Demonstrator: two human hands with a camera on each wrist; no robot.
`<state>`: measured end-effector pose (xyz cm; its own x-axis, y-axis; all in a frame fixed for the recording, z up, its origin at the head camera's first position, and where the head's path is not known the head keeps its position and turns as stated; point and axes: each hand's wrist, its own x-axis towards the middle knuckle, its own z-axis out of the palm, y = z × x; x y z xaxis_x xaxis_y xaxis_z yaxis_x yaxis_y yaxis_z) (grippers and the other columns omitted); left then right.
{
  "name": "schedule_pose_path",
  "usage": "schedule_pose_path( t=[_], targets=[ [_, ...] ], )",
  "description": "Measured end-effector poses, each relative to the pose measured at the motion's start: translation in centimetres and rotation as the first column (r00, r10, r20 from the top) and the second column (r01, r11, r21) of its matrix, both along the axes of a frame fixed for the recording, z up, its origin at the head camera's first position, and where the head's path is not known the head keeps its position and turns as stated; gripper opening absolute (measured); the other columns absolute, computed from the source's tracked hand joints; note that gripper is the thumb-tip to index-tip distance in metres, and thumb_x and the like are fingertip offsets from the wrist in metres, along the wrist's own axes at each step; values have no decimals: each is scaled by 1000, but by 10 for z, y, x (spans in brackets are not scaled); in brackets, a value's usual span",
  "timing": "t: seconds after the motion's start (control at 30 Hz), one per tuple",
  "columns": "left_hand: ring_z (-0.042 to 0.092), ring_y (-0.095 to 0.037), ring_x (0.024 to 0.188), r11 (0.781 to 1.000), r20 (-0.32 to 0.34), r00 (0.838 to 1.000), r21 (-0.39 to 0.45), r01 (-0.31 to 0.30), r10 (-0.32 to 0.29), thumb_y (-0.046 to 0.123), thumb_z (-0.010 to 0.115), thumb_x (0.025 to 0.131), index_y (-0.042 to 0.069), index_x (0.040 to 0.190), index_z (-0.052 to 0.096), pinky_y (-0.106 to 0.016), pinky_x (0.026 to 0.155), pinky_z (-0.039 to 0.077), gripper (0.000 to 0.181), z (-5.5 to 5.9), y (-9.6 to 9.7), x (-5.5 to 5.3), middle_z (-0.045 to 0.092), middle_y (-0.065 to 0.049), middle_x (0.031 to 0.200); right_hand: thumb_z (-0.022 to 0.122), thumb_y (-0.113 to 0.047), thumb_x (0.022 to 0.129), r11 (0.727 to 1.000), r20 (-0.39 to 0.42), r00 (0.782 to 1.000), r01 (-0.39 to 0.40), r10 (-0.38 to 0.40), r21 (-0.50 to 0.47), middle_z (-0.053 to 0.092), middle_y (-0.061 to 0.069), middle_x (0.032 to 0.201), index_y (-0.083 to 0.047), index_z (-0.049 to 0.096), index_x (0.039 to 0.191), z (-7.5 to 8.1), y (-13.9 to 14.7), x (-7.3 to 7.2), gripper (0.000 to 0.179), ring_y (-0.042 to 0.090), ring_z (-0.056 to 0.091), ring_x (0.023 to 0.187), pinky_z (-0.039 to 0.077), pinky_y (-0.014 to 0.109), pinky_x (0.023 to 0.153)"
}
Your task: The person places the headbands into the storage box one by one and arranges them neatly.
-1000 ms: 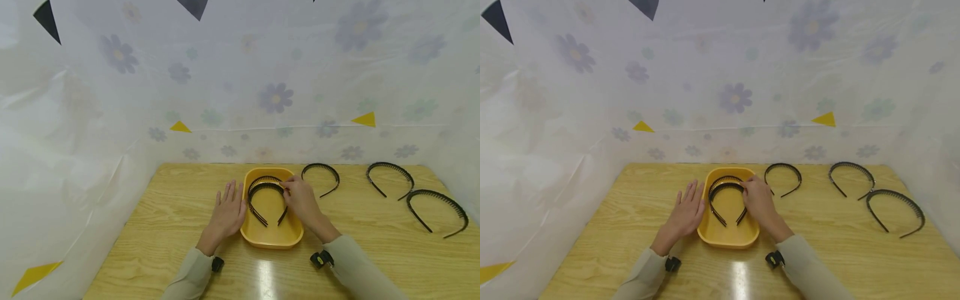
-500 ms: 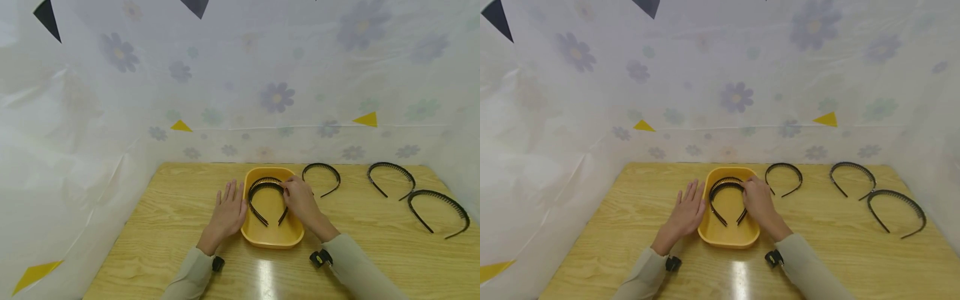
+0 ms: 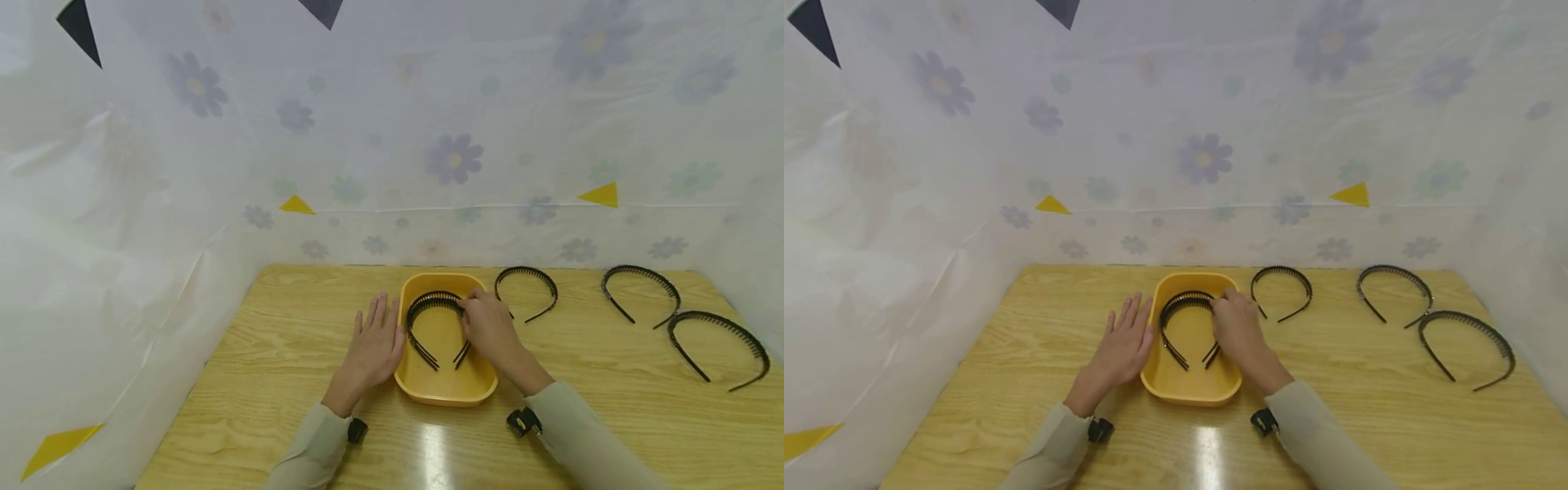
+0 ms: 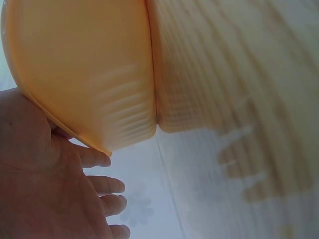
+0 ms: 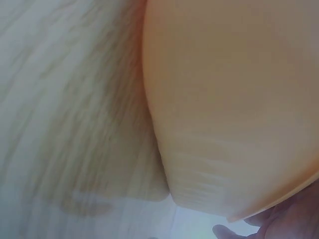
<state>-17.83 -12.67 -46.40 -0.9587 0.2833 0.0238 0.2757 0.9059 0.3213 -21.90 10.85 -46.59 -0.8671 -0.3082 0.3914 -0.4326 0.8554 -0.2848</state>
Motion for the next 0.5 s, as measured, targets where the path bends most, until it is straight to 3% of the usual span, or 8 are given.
schedule_pose_path(
  t=[0.17, 0.5],
  targets=[
    [1, -32, 157, 1000, -3, 1000, -3, -1, 1, 34, 23, 113, 11, 166, 10, -59, 123, 6, 59, 0, 0, 0, 3, -15, 171, 69, 6, 89, 1000, -40, 999, -11, 12, 24, 69, 19, 97, 3, 80, 106, -3, -2, -1, 20, 35, 66, 80, 55, 49, 65],
    [5, -35, 157, 1000, -7, 1000, 10, 5, -5, 33, 23, 113, 9, 166, 12, -60, 123, 6, 59, 1, 0, 1, 4, -16, 170, 73, 6, 89, 997, -68, 998, -12, 17, 75, 69, 18, 90, 3, 81, 99, -4, -3, -4, 14, 32, 66, 73, 55, 41, 57]
  ],
)
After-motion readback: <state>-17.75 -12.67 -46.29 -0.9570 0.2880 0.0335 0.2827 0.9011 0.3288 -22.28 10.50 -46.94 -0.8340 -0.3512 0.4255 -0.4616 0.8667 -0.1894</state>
